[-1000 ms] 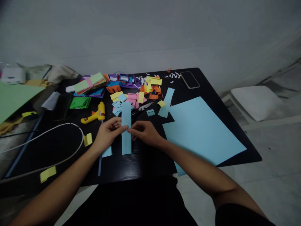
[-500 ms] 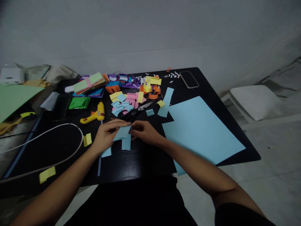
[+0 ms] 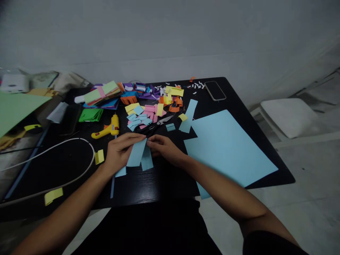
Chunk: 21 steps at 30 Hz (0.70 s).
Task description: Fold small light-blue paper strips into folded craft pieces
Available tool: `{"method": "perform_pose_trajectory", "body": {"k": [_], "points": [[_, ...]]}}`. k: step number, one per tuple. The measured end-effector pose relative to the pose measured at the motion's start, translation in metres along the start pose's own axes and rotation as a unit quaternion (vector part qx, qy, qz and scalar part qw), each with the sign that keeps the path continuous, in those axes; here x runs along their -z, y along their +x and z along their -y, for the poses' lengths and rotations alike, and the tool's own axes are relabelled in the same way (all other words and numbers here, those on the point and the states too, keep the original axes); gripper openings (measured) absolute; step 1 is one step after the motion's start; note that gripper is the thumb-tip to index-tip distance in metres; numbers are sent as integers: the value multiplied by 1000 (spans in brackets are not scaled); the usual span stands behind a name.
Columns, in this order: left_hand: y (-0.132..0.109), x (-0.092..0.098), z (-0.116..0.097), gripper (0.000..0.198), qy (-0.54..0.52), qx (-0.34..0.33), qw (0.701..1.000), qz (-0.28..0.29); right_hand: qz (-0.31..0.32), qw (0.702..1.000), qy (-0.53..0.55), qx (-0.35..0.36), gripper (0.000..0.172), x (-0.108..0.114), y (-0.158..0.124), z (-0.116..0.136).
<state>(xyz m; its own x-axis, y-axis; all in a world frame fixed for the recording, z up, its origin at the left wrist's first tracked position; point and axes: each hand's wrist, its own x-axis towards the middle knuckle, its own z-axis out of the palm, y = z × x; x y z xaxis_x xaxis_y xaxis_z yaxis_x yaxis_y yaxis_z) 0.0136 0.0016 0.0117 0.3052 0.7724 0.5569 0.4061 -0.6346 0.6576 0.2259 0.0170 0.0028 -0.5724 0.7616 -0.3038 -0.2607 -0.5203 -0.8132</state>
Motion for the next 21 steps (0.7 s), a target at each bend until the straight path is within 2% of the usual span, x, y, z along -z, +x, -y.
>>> {"method": "perform_pose_trajectory", "body": {"k": [4,9,12,15,18,21], "points": [[-4,1,5,40,116,-45,992,22,16,998,48,-24,43,-1,0,0],[-6,-1,12,46,162,-50,984,52,1,1000,-19,-19,56,2,1,-2],[-4,-1,10,47,111,-24,991,64,-17,996,-90,24,49,7,3,-3],[1,4,6,43,40,40,996,61,-24,980,-182,75,40,12,5,-4],[7,10,2,35,-10,101,992,69,-19,964,-238,118,34,15,4,-4],[11,14,1,31,-66,130,986,85,-33,947,-280,151,33,14,2,-3]]}}
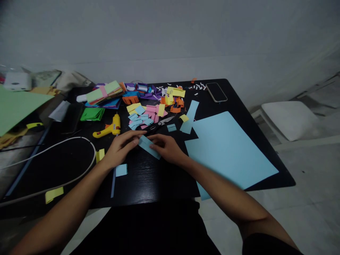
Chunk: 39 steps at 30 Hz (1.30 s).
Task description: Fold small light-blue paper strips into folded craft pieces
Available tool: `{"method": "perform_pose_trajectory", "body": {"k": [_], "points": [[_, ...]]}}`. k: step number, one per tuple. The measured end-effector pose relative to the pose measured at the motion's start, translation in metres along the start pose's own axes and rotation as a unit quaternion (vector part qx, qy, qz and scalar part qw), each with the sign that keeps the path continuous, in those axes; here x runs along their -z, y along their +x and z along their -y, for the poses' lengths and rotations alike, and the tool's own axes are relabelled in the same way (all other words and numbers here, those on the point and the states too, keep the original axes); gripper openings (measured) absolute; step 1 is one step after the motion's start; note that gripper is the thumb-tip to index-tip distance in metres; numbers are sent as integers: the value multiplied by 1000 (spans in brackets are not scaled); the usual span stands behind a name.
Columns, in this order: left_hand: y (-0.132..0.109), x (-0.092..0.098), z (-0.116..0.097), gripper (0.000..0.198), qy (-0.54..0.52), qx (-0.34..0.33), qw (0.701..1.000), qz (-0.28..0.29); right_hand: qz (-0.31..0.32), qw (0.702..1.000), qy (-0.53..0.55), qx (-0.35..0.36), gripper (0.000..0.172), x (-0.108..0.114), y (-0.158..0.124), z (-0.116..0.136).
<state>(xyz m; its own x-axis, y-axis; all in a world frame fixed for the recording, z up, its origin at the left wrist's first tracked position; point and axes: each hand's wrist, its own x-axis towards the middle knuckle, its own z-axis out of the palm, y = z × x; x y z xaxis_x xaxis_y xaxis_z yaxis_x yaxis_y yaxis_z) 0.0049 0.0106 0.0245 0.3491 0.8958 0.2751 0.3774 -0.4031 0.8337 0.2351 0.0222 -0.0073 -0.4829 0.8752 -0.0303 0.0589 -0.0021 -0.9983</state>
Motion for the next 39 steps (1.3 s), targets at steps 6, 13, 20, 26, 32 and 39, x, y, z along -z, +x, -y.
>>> {"method": "perform_pose_trajectory", "body": {"k": [6,13,20,26,32,39], "points": [[0,-1,5,22,-48,83,995,39,-17,996,-71,49,18,1,-2,8],[-1,0,9,21,-74,103,991,37,-66,996,-47,49,28,2,0,6],[2,1,9,20,-105,81,990,-52,-110,993,47,-16,31,10,5,3],[0,2,13,23,-71,83,994,-24,-111,992,56,-19,30,12,6,1],[-1,5,14,24,-21,87,996,30,-106,993,58,-8,30,13,7,-2],[-1,5,10,25,53,44,997,28,-99,992,83,0,30,14,8,-2]]}}
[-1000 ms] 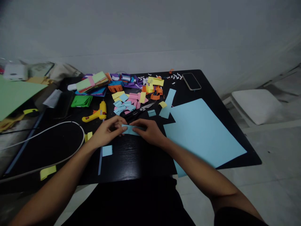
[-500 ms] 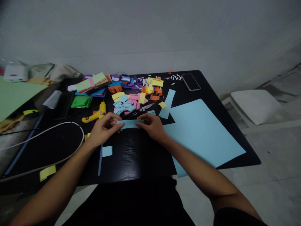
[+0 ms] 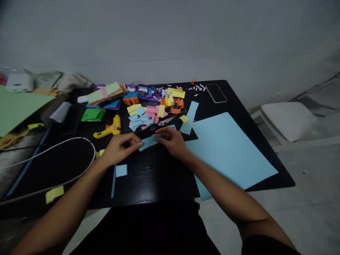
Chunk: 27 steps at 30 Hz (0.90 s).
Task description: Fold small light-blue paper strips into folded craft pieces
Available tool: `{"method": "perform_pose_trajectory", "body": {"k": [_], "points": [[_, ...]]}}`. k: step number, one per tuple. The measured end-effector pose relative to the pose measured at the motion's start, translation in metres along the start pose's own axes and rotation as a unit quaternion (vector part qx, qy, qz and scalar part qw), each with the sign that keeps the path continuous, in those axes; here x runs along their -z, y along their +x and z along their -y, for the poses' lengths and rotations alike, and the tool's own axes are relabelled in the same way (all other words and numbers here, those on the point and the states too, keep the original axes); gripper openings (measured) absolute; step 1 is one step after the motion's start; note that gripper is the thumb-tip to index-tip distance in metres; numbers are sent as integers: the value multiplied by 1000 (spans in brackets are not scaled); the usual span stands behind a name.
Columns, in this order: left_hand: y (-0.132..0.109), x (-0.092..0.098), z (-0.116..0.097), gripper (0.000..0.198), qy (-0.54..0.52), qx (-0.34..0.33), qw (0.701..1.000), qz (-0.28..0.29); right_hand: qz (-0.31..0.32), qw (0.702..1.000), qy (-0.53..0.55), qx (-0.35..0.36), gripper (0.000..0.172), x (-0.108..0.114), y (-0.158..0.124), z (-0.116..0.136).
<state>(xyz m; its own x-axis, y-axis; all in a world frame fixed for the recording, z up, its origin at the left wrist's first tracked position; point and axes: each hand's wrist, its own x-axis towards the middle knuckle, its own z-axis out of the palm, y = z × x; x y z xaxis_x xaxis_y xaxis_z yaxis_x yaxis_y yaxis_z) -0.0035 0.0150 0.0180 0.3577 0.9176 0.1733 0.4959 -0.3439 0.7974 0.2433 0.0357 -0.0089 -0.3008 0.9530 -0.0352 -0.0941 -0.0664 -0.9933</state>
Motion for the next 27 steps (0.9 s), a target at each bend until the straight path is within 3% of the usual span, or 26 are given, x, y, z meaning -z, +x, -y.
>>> {"method": "perform_pose_trajectory", "body": {"k": [5,13,18,22,27], "points": [[0,-2,1,30,52,-21,998,-37,0,1000,6,-4,30,0,0,2],[1,2,1,32,83,-84,992,-34,-8,1000,0,-10,28,-2,-3,9],[0,1,-2,33,71,-70,993,-65,-17,1000,8,-12,28,-2,-5,12],[-1,-7,-5,17,20,-36,995,-94,-13,1000,20,-21,30,-4,-5,10],[-2,-15,-8,17,26,-63,993,-99,-8,999,44,-12,28,-9,-7,6]]}}
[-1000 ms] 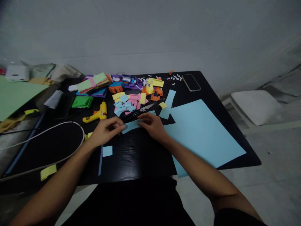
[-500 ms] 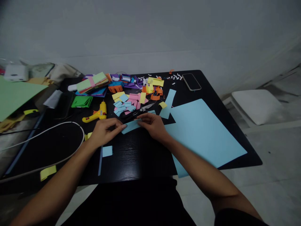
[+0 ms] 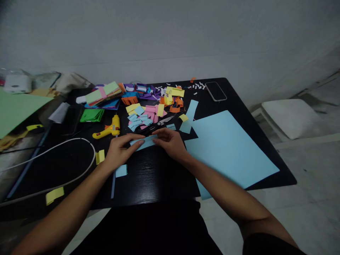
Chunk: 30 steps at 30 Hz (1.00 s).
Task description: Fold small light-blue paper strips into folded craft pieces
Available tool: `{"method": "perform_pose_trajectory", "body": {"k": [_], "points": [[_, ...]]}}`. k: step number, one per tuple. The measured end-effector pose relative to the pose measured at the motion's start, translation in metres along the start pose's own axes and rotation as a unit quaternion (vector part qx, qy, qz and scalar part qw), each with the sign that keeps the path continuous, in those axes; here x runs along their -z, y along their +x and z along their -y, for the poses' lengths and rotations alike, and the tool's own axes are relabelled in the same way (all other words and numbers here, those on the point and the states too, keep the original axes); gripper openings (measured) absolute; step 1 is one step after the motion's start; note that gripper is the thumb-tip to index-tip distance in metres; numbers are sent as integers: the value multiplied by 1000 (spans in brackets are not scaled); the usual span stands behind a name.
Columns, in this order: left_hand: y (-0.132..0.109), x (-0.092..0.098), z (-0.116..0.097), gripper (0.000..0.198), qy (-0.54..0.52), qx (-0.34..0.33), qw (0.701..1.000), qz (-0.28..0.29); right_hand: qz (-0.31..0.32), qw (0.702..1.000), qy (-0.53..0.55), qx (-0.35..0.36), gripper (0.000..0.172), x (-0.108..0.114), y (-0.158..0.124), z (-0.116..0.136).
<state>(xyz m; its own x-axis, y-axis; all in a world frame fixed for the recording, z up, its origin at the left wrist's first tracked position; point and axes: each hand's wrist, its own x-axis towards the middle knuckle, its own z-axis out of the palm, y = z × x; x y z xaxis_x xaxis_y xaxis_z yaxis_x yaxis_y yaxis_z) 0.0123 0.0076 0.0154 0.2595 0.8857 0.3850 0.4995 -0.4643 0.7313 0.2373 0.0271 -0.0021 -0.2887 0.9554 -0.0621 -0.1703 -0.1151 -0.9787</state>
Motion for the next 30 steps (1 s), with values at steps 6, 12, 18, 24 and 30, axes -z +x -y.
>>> {"method": "perform_pose_trajectory", "body": {"k": [6,12,18,24,30], "points": [[-1,-1,2,14,-3,1,1000,-28,-21,1000,-19,7,26,-1,-2,1],[-2,-1,0,18,-11,11,1000,-22,-43,999,-17,7,30,-3,-2,0],[-1,-1,-1,14,-24,5,999,-30,-54,998,-22,16,28,-4,-3,1],[-3,-3,2,15,-38,16,999,-26,-56,997,-38,35,26,-4,-2,0],[-4,-6,3,15,-58,59,996,-35,-71,996,-38,38,33,-6,-5,-2]]}}
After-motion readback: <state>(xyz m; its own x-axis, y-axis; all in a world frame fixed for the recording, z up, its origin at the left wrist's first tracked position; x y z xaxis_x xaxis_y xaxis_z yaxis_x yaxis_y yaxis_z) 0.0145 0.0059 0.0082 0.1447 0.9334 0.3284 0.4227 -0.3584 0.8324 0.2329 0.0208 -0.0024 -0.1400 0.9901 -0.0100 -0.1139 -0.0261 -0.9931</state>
